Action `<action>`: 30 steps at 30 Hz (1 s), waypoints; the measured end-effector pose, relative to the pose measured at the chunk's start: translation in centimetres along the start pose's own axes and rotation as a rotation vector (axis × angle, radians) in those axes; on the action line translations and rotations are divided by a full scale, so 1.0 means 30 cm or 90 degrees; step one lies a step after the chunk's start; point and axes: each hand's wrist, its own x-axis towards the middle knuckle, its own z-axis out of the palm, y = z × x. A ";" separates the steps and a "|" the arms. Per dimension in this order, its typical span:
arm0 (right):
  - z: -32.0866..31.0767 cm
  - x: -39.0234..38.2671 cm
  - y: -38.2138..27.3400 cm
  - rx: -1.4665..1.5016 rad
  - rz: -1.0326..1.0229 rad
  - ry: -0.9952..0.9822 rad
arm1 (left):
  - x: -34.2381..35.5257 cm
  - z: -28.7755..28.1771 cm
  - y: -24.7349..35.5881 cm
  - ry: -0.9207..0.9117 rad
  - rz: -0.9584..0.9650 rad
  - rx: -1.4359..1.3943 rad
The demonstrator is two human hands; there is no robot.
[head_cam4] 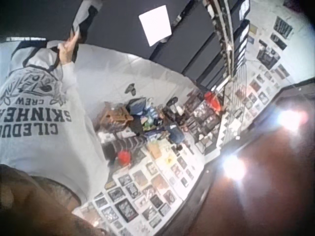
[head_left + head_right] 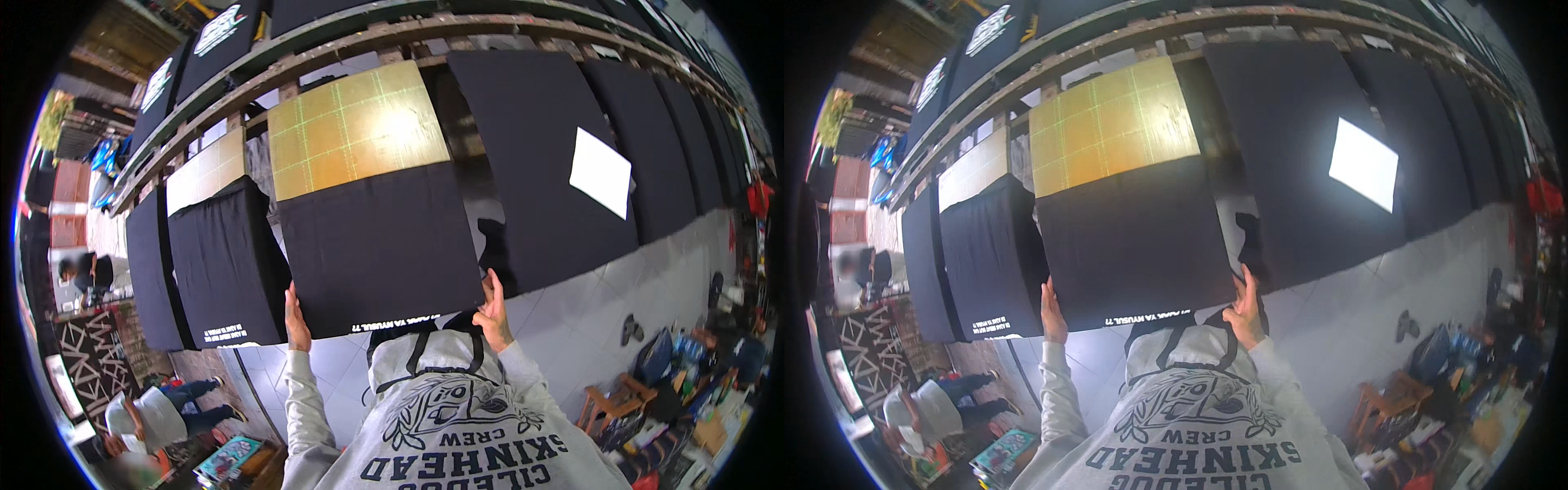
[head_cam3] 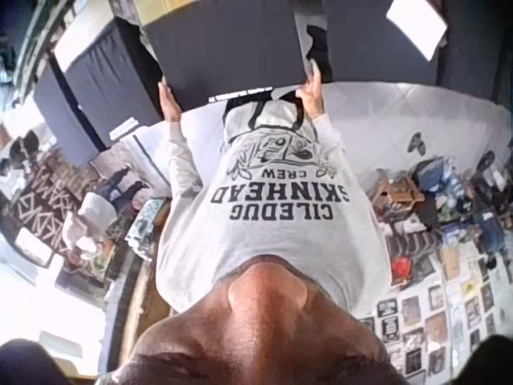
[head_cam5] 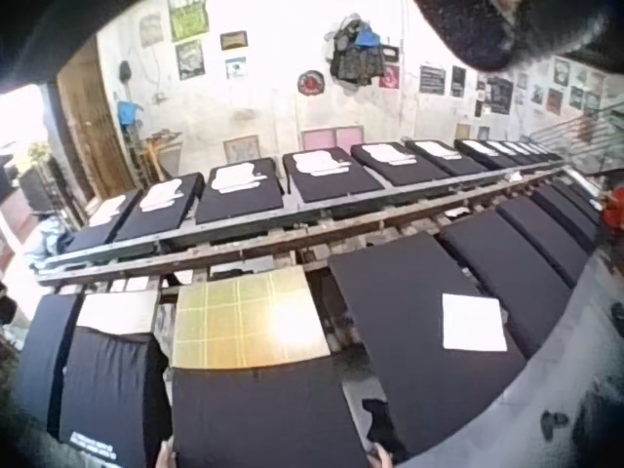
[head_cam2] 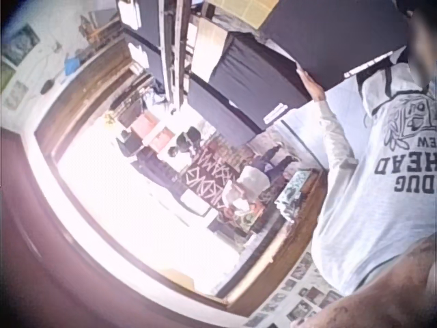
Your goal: The person places black t-shirts onto a long screen-printing table, smoothing each shirt with a white cloth to secure it onto the adhesive surface.
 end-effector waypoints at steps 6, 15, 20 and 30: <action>-0.091 -0.080 0.226 -0.053 -0.025 0.032 | -0.147 -0.125 -0.095 -0.119 -0.257 -0.260; -0.043 -0.259 0.102 -0.153 0.121 0.139 | -0.452 -0.215 -0.095 -0.132 -0.268 -0.072; -0.093 -0.480 0.108 0.183 0.138 0.158 | -0.635 -0.155 0.028 -0.138 -0.277 0.257; 0.023 -1.003 -0.277 0.271 -0.090 0.008 | -0.911 0.576 0.554 -0.367 0.425 0.390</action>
